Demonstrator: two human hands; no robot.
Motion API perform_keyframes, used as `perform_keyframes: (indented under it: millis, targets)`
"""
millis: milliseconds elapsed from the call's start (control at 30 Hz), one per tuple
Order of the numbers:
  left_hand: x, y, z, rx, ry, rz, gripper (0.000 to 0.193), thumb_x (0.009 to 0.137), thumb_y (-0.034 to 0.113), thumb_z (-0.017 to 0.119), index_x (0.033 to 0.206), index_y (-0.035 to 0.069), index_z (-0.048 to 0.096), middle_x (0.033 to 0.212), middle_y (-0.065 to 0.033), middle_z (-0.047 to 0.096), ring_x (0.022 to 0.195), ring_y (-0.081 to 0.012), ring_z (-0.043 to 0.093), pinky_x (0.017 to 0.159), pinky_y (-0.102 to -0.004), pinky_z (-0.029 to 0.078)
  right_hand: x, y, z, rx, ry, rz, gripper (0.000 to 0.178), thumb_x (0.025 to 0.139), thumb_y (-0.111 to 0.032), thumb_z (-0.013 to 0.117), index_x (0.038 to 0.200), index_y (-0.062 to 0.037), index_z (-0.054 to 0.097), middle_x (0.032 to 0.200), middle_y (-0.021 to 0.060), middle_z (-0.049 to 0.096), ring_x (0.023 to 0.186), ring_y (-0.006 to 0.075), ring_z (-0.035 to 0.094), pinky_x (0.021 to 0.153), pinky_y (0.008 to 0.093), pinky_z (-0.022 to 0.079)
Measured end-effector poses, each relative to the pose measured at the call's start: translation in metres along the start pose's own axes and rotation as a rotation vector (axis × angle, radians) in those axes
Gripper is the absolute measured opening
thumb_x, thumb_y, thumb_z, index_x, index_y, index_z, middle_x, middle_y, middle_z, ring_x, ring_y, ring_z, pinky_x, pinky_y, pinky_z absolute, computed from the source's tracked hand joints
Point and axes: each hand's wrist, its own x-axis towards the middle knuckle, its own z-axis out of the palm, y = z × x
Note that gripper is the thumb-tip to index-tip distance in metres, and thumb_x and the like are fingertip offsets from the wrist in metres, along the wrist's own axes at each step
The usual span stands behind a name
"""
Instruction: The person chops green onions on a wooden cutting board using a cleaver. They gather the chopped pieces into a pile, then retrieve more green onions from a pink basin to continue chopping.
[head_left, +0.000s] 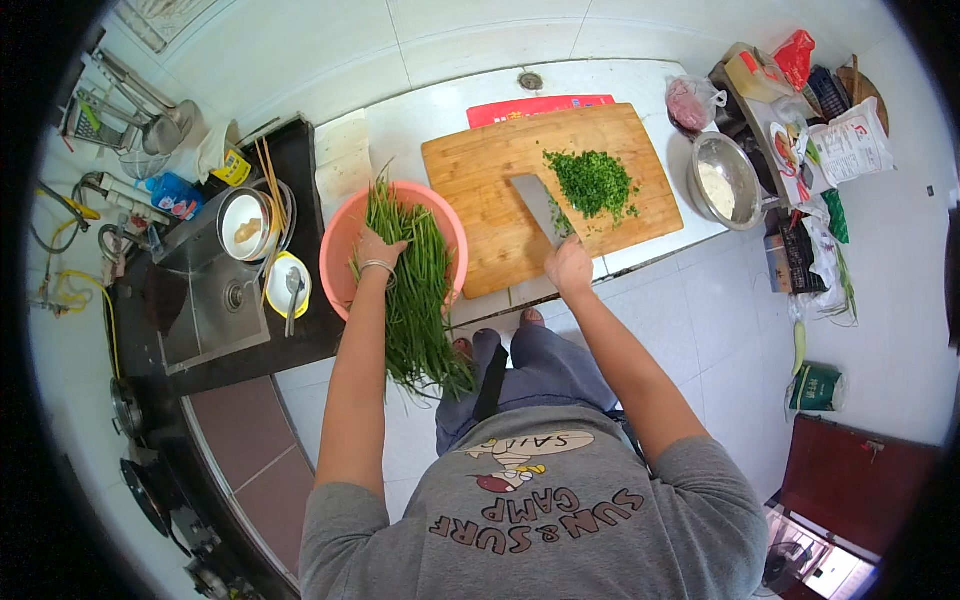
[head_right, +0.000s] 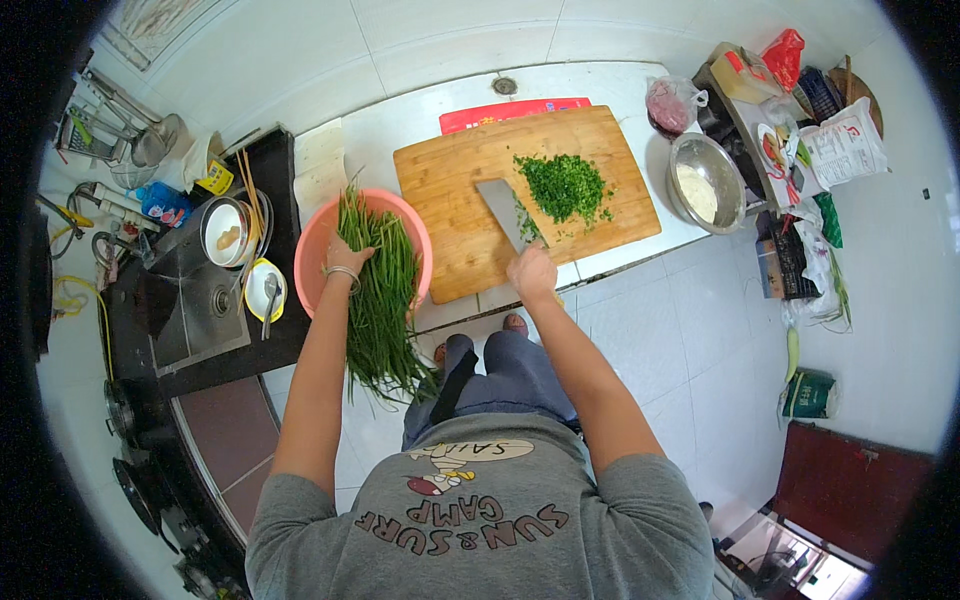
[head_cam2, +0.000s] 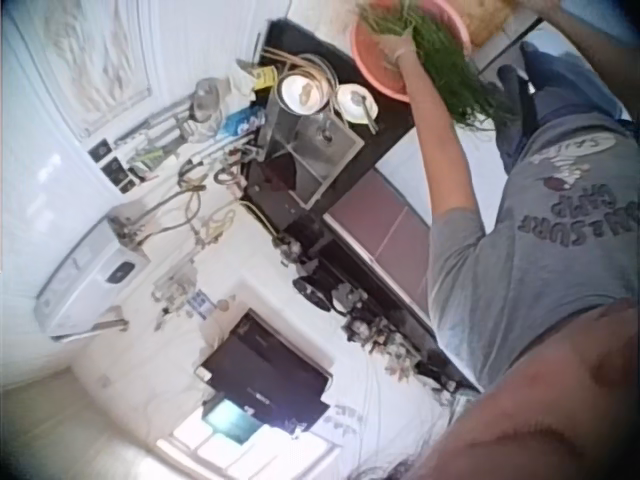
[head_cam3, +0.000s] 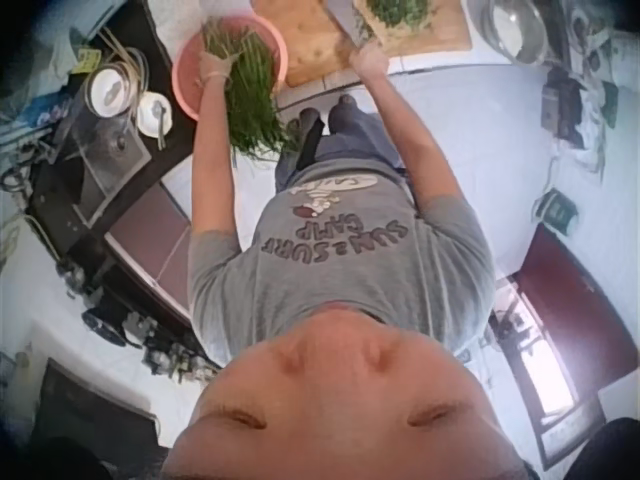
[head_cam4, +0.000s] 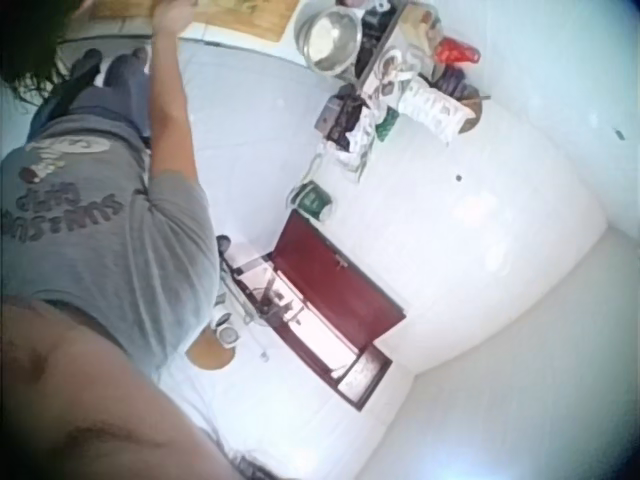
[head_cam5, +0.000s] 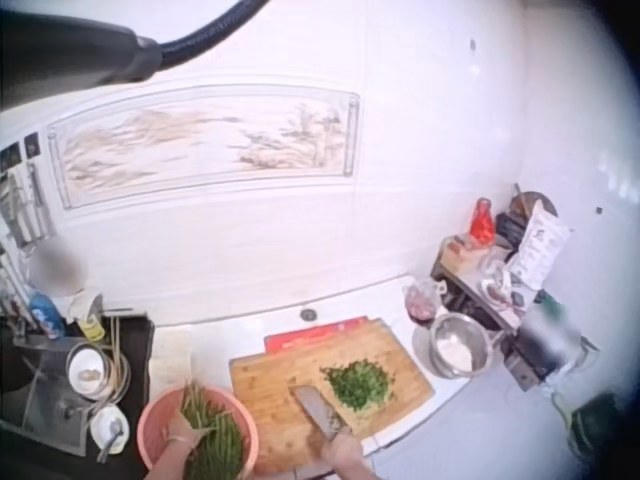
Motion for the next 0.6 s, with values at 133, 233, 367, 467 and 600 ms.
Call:
perform_keyframes:
  millis: [133, 233, 367, 467, 600]
  targets:
    - [-0.004, 0.007, 0.012, 0.061, 0.003, -0.103, 0.104, 0.064, 0.035, 0.080, 0.139, -0.001, 0.017, 0.140, -0.0252, 0.031, 0.127, -0.0409, 0.035, 0.104, -0.0444, 0.033, 0.025, 0.022, 0.022, 0.005, 0.003, -0.044, 0.037, 0.077, -0.020, 0.056, 0.101, 0.0042, 0.044, 0.094, 0.0260, 0.058, 0.086, 0.0423, 0.060, 0.076, 0.0468, 0.050]
    - [-0.009, 0.015, 0.017, 0.125, 0.022, -0.216, 0.106, 0.064, 0.036, 0.080, 0.141, 0.004, 0.015, 0.144, -0.0221, 0.025, 0.128, -0.0374, 0.034, 0.103, -0.0480, 0.034, 0.041, 0.032, 0.033, -0.002, 0.014, -0.062, 0.038, 0.077, -0.022, 0.058, 0.102, 0.0021, 0.043, 0.094, 0.0231, 0.058, 0.089, 0.0402, 0.060, 0.078, 0.0463, 0.049]
    - [-0.023, 0.025, 0.008, 0.226, -0.003, -0.429, 0.109, 0.062, 0.049, 0.078, 0.141, 0.007, 0.015, 0.143, -0.0198, 0.027, 0.128, -0.0382, 0.034, 0.100, -0.0529, 0.033, 0.049, 0.031, 0.035, -0.045, 0.000, -0.109, 0.043, 0.078, -0.028, 0.063, 0.103, 0.0008, 0.043, 0.094, 0.0204, 0.059, 0.091, 0.0373, 0.059, 0.077, 0.0457, 0.049]
    - [-0.029, 0.036, 0.005, 0.259, -0.030, -0.539, 0.116, 0.061, 0.060, 0.073, 0.143, 0.007, 0.010, 0.145, -0.0205, 0.023, 0.129, -0.0378, 0.034, 0.100, -0.0568, 0.030, 0.058, 0.034, 0.041, -0.172, 0.065, -0.182, 0.047, 0.076, -0.033, 0.067, 0.101, 0.0004, 0.046, 0.095, 0.0181, 0.060, 0.091, 0.0333, 0.060, 0.076, 0.0427, 0.050]
    - [-0.025, 0.020, 0.001, 0.092, -0.172, -0.580, 0.126, 0.060, 0.064, 0.071, 0.145, 0.006, -0.002, 0.149, -0.0229, 0.012, 0.132, -0.0370, 0.030, 0.102, -0.0569, 0.029, 0.055, 0.025, 0.037, -0.253, 0.016, -0.178, 0.046, 0.075, -0.033, 0.068, 0.101, 0.0000, 0.049, 0.096, 0.0171, 0.060, 0.092, 0.0319, 0.060, 0.078, 0.0416, 0.049]
